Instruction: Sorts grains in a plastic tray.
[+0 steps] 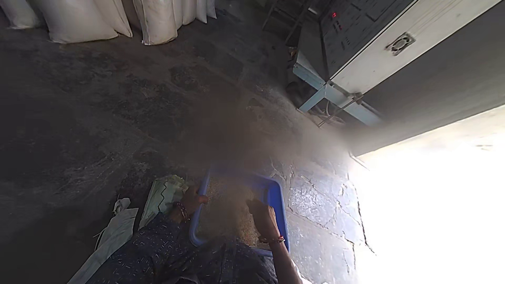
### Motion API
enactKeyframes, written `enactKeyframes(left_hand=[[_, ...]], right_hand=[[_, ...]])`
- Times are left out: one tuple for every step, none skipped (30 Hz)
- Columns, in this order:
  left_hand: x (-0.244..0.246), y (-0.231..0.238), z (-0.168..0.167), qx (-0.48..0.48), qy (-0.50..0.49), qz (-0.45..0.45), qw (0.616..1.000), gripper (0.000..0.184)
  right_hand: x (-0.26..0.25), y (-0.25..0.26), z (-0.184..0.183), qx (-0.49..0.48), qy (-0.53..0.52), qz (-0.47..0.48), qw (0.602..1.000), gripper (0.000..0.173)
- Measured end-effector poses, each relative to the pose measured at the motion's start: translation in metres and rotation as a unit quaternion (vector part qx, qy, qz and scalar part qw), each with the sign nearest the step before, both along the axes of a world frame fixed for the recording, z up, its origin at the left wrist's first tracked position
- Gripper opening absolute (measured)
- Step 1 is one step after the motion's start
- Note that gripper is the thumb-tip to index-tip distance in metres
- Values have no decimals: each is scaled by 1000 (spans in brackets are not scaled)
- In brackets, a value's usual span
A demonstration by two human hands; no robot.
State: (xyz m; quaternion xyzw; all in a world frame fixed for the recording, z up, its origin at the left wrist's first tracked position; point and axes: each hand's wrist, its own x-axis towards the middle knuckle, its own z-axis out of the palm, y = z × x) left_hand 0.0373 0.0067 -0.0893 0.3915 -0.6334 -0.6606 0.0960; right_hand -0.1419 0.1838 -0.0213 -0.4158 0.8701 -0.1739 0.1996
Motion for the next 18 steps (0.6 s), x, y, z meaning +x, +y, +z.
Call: enactKeyframes(left_hand=[[0, 0, 0, -2, 0, 0, 1000, 48], [0, 0, -1, -3, 0, 0, 1000, 48], [0, 0, -1, -1, -1, -1, 1000, 47], [0, 0, -1, 0, -4, -1, 1000, 48], [0, 0, -1, 2, -6, 0, 1000, 48], [0, 0, -1, 2, -6, 1, 1000, 49], [0, 0, 0, 3, -5, 1, 1000, 48], [0, 0, 1, 3, -6, 1, 1000, 46], [0, 0, 1, 2, -7, -2, 1000, 46], [0, 0, 1, 0, -6, -5, 1000, 48], [0, 0, 1, 0, -6, -5, 1000, 48], [-1, 0, 1, 0, -6, -4, 1000, 49], [-1, 0, 2, 0, -8, -4, 1000, 50], [-1, -1, 3, 0, -10, -4, 1000, 51], [-1, 0, 4, 2, -11, -4, 1000, 50], [-1, 0, 5, 4, -12, -4, 1000, 51], [-1, 0, 5, 4, -13, -4, 1000, 51], [-1, -1, 3, 4, -12, -4, 1000, 51]], right_hand=[[-1, 1, -1, -14, 9, -3, 1000, 48], [-1, 1, -2, -32, 19, -6, 999, 49], [-1, 2, -3, -46, 29, -7, 998, 50], [-2, 2, -4, -54, 33, -7, 998, 50], [-2, 2, -5, -55, 34, -8, 998, 50], [-2, 2, -4, -44, 25, -9, 999, 48], [-3, 2, -3, -25, 13, -9, 1000, 46], [-3, 1, -2, -2, -4, -7, 1000, 42], [-4, 1, -1, 18, -21, -5, 1000, 36], [-4, 0, -1, 31, -35, -1, 999, 31], [-5, 1, -3, 37, -43, 6, 998, 28], [-7, 1, -5, 38, -48, 12, 998, 28], [-9, 2, -9, 32, -47, 16, 998, 29], [-11, 2, -13, 27, -45, 15, 999, 31], [-13, 3, -17, 25, -43, 13, 999, 34], [-16, 4, -21, 28, -38, 9, 999, 37], [-19, 5, -24, 32, -35, 3, 999, 39], [-22, 5, -27, 37, -33, -5, 999, 41]])
